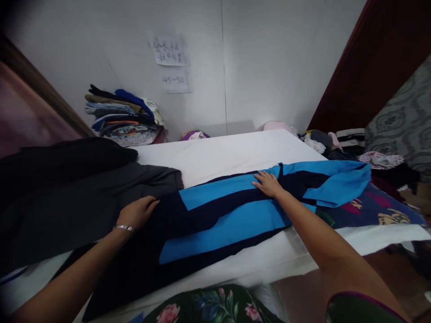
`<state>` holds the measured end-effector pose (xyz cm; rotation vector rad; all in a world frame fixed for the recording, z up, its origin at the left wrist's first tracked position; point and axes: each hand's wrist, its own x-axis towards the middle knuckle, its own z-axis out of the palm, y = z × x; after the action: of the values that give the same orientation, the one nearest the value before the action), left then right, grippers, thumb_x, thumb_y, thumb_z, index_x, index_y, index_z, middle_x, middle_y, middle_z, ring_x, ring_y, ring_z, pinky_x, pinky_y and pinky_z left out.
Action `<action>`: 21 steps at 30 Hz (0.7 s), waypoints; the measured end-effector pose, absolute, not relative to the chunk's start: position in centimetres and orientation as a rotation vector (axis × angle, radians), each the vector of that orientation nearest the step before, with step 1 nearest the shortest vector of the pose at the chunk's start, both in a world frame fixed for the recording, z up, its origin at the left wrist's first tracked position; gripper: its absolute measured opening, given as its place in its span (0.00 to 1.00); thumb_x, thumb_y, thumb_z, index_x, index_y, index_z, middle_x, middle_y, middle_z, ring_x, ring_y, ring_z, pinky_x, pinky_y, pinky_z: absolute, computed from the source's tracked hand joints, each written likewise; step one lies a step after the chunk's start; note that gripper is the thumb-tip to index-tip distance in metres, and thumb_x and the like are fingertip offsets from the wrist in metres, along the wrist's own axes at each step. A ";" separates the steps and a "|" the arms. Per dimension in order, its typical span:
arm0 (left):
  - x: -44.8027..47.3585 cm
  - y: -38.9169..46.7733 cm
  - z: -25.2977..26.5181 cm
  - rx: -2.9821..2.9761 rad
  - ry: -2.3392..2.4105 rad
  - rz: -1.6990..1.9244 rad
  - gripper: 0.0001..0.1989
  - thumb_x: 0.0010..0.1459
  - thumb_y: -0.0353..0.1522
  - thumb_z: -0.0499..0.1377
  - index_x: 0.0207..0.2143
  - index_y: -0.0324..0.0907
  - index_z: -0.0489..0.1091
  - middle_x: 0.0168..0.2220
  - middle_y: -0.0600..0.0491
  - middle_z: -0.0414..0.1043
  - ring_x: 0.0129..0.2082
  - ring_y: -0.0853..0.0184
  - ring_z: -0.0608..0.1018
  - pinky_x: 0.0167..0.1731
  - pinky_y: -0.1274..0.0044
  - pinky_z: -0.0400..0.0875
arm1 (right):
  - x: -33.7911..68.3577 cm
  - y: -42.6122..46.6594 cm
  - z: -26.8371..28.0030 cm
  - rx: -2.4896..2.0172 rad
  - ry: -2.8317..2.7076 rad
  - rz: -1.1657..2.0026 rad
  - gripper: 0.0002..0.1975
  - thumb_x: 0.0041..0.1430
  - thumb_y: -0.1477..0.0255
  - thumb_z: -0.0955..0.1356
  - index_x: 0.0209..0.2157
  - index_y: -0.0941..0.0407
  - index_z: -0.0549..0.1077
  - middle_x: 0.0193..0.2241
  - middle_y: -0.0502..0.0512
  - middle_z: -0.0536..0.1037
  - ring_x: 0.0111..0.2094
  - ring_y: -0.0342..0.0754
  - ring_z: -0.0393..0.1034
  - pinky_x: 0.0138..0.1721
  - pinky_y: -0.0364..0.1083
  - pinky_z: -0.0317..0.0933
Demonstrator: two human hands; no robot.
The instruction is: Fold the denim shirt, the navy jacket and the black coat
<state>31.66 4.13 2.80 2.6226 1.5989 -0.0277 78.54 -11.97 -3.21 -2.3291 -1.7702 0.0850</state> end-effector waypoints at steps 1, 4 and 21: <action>31.8 4.2 2.6 2.645 1.614 -0.041 0.17 0.62 0.42 0.45 0.40 0.47 0.71 0.42 0.49 0.76 0.41 0.59 0.77 0.36 0.75 0.66 | 78.4 -12.1 -3.9 -2.371 -1.762 0.116 0.29 0.63 0.53 0.56 0.59 0.53 0.63 0.63 0.59 0.58 0.64 0.60 0.47 0.61 0.62 0.44; 32.4 4.2 2.1 2.669 1.628 -0.120 0.17 0.63 0.41 0.45 0.40 0.45 0.69 0.40 0.48 0.76 0.40 0.60 0.78 0.35 0.75 0.66 | 78.3 -12.1 -4.7 -2.399 -1.745 0.126 0.29 0.63 0.53 0.56 0.60 0.53 0.62 0.64 0.59 0.56 0.65 0.60 0.45 0.62 0.63 0.42; 22.4 -1.2 0.2 2.064 2.032 0.187 0.33 0.50 0.58 0.46 0.45 0.44 0.67 0.48 0.44 0.73 0.50 0.49 0.74 0.48 0.61 0.69 | 73.5 -14.2 -4.6 -2.314 -1.809 0.163 0.31 0.64 0.51 0.51 0.63 0.50 0.57 0.65 0.57 0.51 0.66 0.55 0.39 0.63 0.62 0.39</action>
<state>22.41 -1.17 0.25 2.0640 2.0319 0.1866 73.48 -14.24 -4.57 -2.3135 -1.8086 0.1633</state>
